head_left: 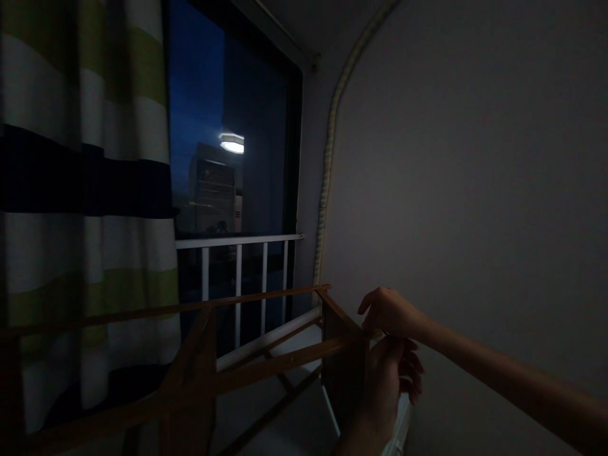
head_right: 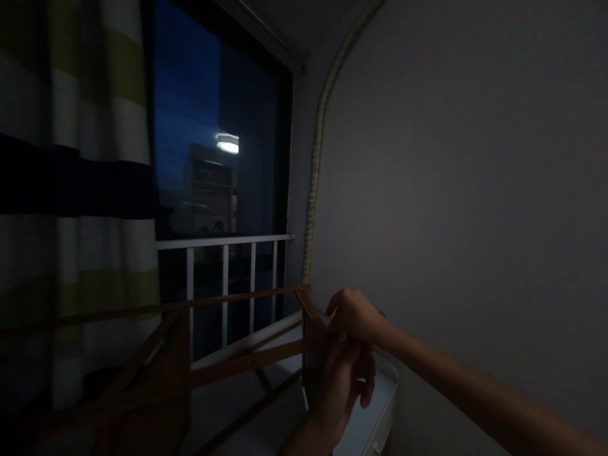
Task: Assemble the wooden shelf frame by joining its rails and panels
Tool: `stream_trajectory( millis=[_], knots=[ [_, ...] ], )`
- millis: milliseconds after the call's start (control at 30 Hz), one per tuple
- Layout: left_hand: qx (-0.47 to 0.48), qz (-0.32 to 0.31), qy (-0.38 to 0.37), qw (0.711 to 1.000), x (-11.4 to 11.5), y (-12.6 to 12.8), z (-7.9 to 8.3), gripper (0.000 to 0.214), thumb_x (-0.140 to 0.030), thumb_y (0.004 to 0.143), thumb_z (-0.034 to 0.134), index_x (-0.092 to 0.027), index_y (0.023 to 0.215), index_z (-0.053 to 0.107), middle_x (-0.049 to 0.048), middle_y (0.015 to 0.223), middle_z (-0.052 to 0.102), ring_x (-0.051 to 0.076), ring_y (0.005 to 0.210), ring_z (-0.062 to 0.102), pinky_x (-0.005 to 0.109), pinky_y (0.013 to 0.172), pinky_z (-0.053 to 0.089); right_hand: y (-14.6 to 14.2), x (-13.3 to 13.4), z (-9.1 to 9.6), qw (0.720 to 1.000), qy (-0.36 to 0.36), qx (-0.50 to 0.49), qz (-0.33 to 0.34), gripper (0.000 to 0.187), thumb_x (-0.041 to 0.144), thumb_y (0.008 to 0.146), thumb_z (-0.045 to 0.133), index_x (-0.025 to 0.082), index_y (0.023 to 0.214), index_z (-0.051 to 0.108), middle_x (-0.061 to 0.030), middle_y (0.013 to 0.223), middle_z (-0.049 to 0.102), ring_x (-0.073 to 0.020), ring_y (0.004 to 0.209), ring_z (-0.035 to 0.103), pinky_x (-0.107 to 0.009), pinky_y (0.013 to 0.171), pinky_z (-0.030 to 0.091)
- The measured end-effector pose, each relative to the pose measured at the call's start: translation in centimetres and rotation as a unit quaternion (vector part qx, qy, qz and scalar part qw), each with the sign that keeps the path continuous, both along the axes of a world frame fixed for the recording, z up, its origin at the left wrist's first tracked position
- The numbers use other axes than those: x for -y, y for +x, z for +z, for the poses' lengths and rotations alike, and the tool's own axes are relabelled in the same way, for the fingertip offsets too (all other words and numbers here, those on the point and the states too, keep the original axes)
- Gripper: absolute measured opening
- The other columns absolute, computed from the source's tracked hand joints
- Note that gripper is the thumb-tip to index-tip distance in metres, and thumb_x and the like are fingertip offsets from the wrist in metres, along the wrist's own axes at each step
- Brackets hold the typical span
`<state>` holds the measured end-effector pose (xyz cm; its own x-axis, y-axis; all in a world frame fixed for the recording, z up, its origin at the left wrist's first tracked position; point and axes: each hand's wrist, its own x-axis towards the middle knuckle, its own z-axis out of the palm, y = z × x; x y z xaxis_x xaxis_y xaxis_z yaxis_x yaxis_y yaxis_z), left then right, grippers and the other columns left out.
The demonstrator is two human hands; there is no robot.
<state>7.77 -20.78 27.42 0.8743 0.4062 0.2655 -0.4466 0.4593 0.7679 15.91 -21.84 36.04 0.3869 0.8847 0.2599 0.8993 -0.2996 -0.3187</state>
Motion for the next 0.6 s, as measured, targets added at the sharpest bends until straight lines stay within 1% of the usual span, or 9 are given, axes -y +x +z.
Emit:
stream_trajectory(
  millis=[67,167,300,367,433,467,533,600],
  knots=[
    [0.003,-0.010,-0.023,1.000,0.0,-0.1,-0.4,0.029,-0.040,0.073,0.051,-0.011,0.071,0.054,-0.0015,0.049,0.051,0.006,0.033,0.042,0.014,0.027,0.025,-0.2,0.0,0.1,1.000,-0.005,-0.007,0.001,0.024,0.014,0.058,0.060,0.014,0.080,0.066,-0.0029,0.062,0.066,-0.0153,0.059,0.062,-0.020,0.049,0.043],
    [0.005,-0.008,-0.046,0.999,0.1,-0.1,-0.7,0.028,-0.039,0.075,0.047,-0.012,0.068,0.052,-0.0023,0.048,0.049,0.005,0.032,0.041,0.014,0.027,0.026,-0.4,0.1,0.2,1.000,-0.010,-0.014,0.009,0.026,0.012,0.058,0.057,0.014,0.084,0.065,-0.0027,0.064,0.067,-0.0151,0.060,0.062,-0.019,0.049,0.043],
    [0.007,-0.003,-0.057,0.998,0.3,0.0,-0.4,0.024,-0.036,0.073,0.045,-0.015,0.061,0.045,-0.0043,0.042,0.045,0.005,0.027,0.035,0.014,0.026,0.025,-0.5,0.2,0.3,1.000,-0.013,-0.020,0.016,0.025,0.013,0.060,0.058,0.015,0.084,0.064,-0.0028,0.065,0.067,-0.0150,0.059,0.062,-0.019,0.049,0.043],
    [0.005,0.006,-0.065,0.998,0.3,0.0,-0.2,0.022,-0.034,0.072,0.045,-0.016,0.059,0.042,-0.0054,0.039,0.041,0.005,0.027,0.033,0.014,0.026,0.024,-0.6,0.4,0.5,0.999,-0.011,-0.026,0.022,0.024,0.018,0.065,0.058,0.014,0.089,0.063,-0.0041,0.067,0.067,-0.0148,0.061,0.062,-0.020,0.050,0.043],
    [0.000,0.020,-0.072,0.997,0.3,-0.1,-0.1,0.021,-0.032,0.071,0.045,-0.016,0.058,0.041,-0.0060,0.039,0.039,0.005,0.028,0.032,0.014,0.026,0.023,-0.6,0.8,0.6,0.999,0.005,-0.025,0.029,0.026,0.025,0.073,0.053,0.014,0.095,0.060,-0.0054,0.074,0.067,-0.0141,0.061,0.061,-0.020,0.051,0.043],
    [-0.004,0.023,-0.074,0.997,0.3,-0.2,-0.1,0.020,-0.031,0.071,0.045,-0.017,0.058,0.041,-0.0061,0.039,0.038,0.005,0.029,0.031,0.014,0.026,0.023,-0.6,1.0,0.6,0.999,0.017,-0.015,0.034,0.026,0.027,0.076,0.050,0.014,0.095,0.060,-0.0058,0.077,0.067,-0.0137,0.062,0.061,-0.021,0.052,0.042],
    [-0.012,0.025,-0.072,0.997,0.4,-0.3,-0.2,0.020,-0.031,0.071,0.044,-0.017,0.058,0.041,-0.0062,0.039,0.037,0.005,0.030,0.031,0.015,0.027,0.023,-0.4,1.6,0.4,0.999,0.022,0.017,0.041,0.025,0.033,0.079,0.046,0.015,0.084,0.063,-0.0057,0.074,0.066,-0.0136,0.060,0.059,-0.021,0.051,0.041],
    [-0.017,0.016,-0.062,0.998,0.4,-0.3,-0.2,0.021,-0.034,0.071,0.044,-0.017,0.058,0.042,-0.0061,0.040,0.037,0.005,0.031,0.030,0.015,0.028,0.022,-0.3,2.2,0.2,0.999,-0.005,0.025,0.043,0.028,0.036,0.079,0.046,0.016,0.073,0.064,-0.0048,0.066,0.065,-0.0138,0.056,0.058,-0.021,0.048,0.038]
  ],
)
